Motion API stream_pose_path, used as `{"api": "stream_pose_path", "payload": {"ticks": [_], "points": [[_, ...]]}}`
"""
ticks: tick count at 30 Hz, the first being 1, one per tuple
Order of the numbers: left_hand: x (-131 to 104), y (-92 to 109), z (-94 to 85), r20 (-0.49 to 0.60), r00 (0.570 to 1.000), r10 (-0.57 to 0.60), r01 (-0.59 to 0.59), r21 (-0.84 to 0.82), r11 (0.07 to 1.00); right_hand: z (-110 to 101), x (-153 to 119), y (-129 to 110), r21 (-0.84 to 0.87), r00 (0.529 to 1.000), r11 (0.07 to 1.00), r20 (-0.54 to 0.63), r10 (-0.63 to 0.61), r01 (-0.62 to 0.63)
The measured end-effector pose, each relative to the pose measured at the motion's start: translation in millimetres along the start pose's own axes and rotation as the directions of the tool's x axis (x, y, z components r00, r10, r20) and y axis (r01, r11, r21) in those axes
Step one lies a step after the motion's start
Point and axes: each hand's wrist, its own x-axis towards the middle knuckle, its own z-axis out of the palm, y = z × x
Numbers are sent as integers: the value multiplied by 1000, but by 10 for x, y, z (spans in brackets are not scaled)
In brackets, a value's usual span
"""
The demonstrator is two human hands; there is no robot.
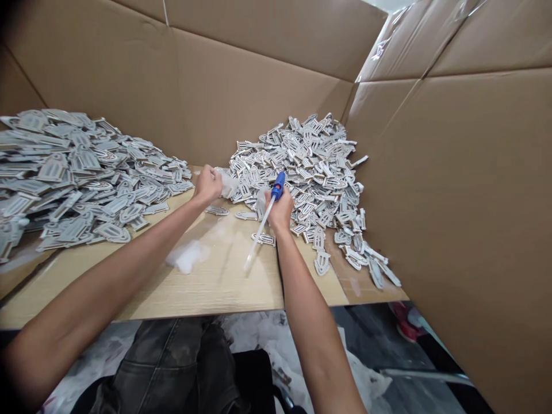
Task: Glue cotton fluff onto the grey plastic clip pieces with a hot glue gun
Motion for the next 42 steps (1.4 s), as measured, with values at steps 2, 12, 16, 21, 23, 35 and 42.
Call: {"api": "stream_pose_path", "payload": {"ticks": [2, 12, 16, 21, 23, 35, 42], "points": [[-3, -3, -12, -3, 999, 50, -50, -66, 997, 5, -21, -32, -6, 999, 1000, -44, -21, 21], [37, -16, 61, 12, 998, 67, -64, -169, 984, 20, -4, -43, 66, 999, 997, 4, 37, -37], [33, 41, 105, 81, 997, -19, 43, -307, 951, 39, 22, -38, 210, 996, 974, 46, 72, -80], [-224, 297, 93, 375, 926, -43, 256, -541, 801, 70, -20, -134, 482, 956, 867, 293, -22, -127], [-351, 396, 70, 479, 877, 38, 287, -586, 758, 64, -58, -200, 510, 924, 846, 379, -55, -159], [-1473, 688, -758, 723, 286, 629, -436, -486, 757, -388, 197, -77, 790, 933, 503, 246, 262, -350], [-3309, -202, -242, 697, -111, 708, -935, -315, 164, -240, 107, -73, 726, 901, 533, 354, 250, -434]]}}
